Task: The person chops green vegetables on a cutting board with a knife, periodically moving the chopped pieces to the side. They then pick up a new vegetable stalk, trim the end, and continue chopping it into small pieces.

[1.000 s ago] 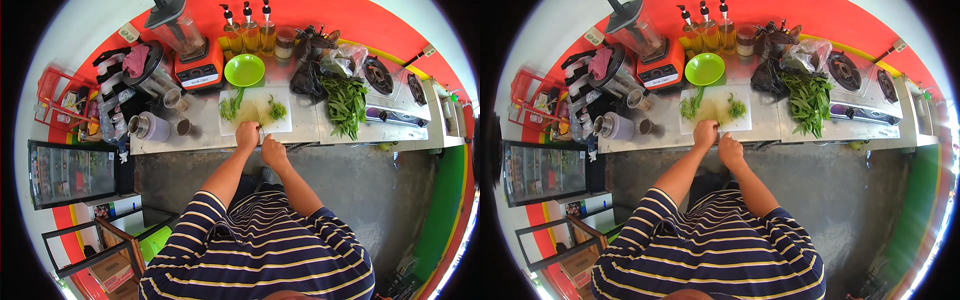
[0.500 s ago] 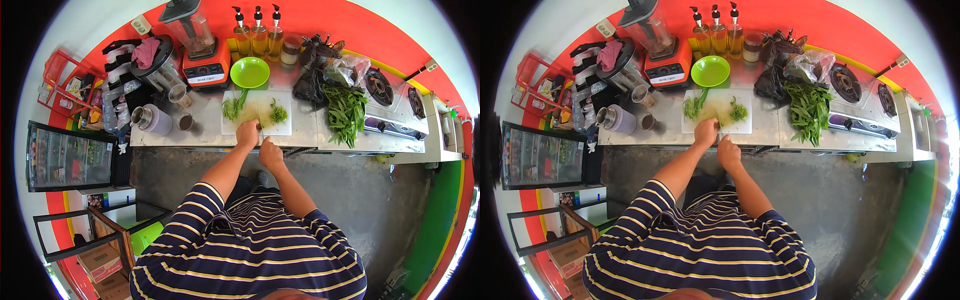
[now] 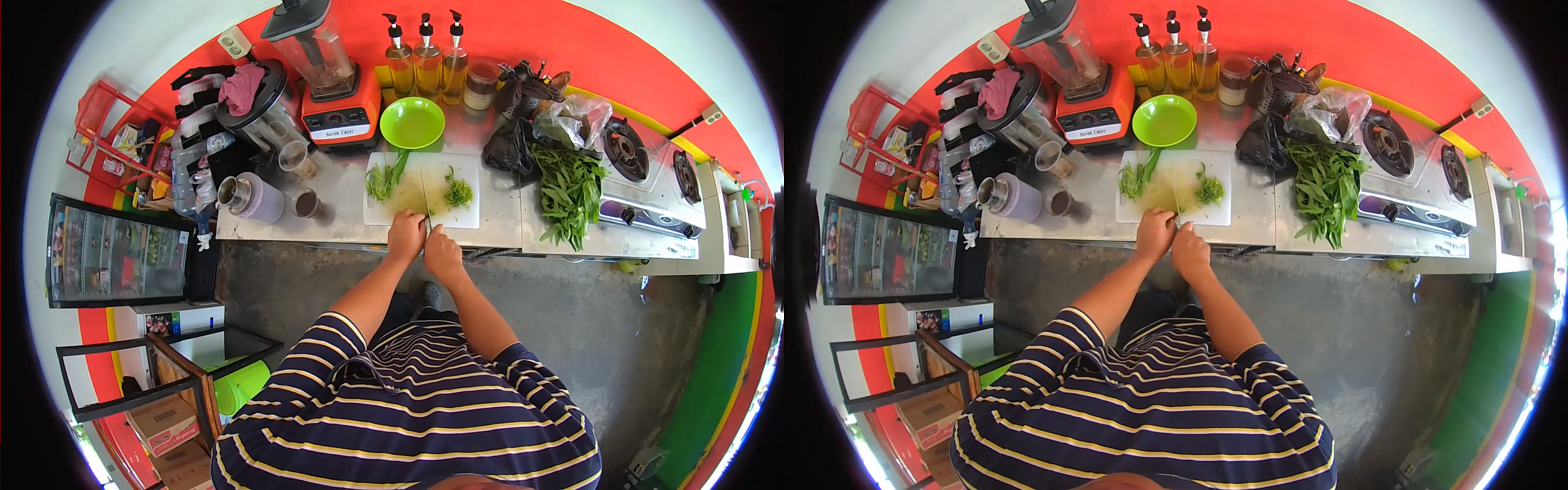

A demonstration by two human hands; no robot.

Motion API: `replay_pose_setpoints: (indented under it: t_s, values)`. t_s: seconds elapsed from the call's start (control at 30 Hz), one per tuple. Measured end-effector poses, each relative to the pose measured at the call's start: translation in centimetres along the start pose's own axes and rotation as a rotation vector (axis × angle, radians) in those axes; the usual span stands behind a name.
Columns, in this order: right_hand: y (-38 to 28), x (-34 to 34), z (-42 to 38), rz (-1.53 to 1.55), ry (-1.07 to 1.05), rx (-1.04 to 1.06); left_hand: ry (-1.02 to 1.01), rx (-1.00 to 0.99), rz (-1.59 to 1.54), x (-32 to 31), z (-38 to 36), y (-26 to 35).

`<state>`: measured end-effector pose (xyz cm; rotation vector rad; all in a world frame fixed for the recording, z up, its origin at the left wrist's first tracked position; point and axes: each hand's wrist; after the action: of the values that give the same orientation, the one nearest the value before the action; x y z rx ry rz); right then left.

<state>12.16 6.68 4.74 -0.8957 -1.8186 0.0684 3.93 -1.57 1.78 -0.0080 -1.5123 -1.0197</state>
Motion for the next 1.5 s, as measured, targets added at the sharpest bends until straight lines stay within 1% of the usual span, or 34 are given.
replay_pose_setpoints:
  t_s: [0.1, 0.17, 0.2, 0.27, 0.4, 0.47, 0.5, 0.53, 0.6, 0.67, 0.73, 0.83, 0.93, 1.1, 1.13, 1.2, 1.27, 1.33, 1.4, 1.5]
  values:
    - [0.5, 1.2, 1.0, 0.011, -0.03, 0.011, 0.052, -0.041, -0.063, 0.6, -0.5, -0.1]
    - [0.6, 1.4, 0.7, 0.008, -0.052, 0.007, -0.02, -0.042, -0.062, 0.9, 0.0, -0.6]
    - [0.7, 1.2, 0.4, -0.001, -0.074, 0.001, -0.019, -0.042, -0.059, 0.8, 0.2, -1.0]
    - [0.6, 0.7, -0.5, 0.025, -0.081, 0.006, -0.092, 0.037, -0.108, 0.3, 0.6, -1.5]
    - [0.6, -0.3, 0.1, 0.052, -0.087, -0.008, -0.081, 0.09, -0.157, 0.3, 0.8, -1.2]
    - [1.2, -0.1, 1.7, 0.017, -0.054, 0.032, -0.138, 0.117, -0.075, 1.1, 0.7, -0.6]
    - [1.6, 0.0, 2.0, -0.002, -0.023, 0.061, -0.126, 0.132, -0.083, 1.2, 0.2, -0.5]
    - [2.2, 0.2, 2.1, -0.02, -0.025, 0.072, -0.123, 0.107, -0.036, 1.4, 0.1, -0.3]
    - [3.5, 0.7, 2.2, -0.041, -0.084, 0.134, -0.106, 0.084, 0.006, 1.6, 0.1, -0.2]
    - [4.8, 0.7, 1.5, -0.061, -0.098, 0.13, -0.134, 0.056, 0.071, 1.5, -0.3, -0.3]
    - [5.7, 1.2, 1.1, -0.085, -0.121, 0.123, -0.124, 0.053, 0.052, 1.4, -0.8, -0.7]
    - [6.6, 2.5, 1.3, -0.105, -0.098, 0.099, -0.112, 0.045, 0.041, 1.1, -1.1, -1.0]
    - [6.2, 3.7, 1.8, -0.137, -0.02, 0.077, -0.097, 0.031, 0.046, 0.9, -0.3, -1.2]
    - [5.4, 5.2, 0.6, -0.049, 0.036, 0.092, -0.103, -0.037, 0.022, 0.1, 1.7, -1.3]
    - [5.7, 5.3, 0.5, -0.047, 0.043, 0.087, -0.098, -0.047, -0.029, -0.1, 2.1, -1.1]
    - [6.6, 5.6, 0.3, -0.033, 0.116, 0.119, -0.099, -0.069, -0.078, -0.1, 2.8, -0.6]
    - [7.8, 6.1, 0.4, 0.018, 0.148, 0.14, -0.142, 0.029, -0.162, 0.1, 3.2, 0.2]
    - [8.3, 6.2, 0.3, 0.063, 0.175, 0.162, -0.156, 0.01, -0.204, 0.0, 3.5, 0.1]
    - [8.1, 5.8, 0.1, 0.197, 0.259, 0.202, -0.169, 0.0, -0.248, 0.0, 3.7, 0.1]
    - [6.9, 5.0, 0.7, 0.162, 0.234, 0.194, -0.196, -0.003, -0.247, -0.2, 3.8, -0.3]
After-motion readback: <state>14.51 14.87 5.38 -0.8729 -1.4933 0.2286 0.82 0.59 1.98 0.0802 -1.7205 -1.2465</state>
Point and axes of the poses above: each hand's wrist, its own z-axis towards the middle knuckle, its own x-axis out of the back of the hand, y = z × x, and after that the axes turned 7 degrees about -y, right-handed
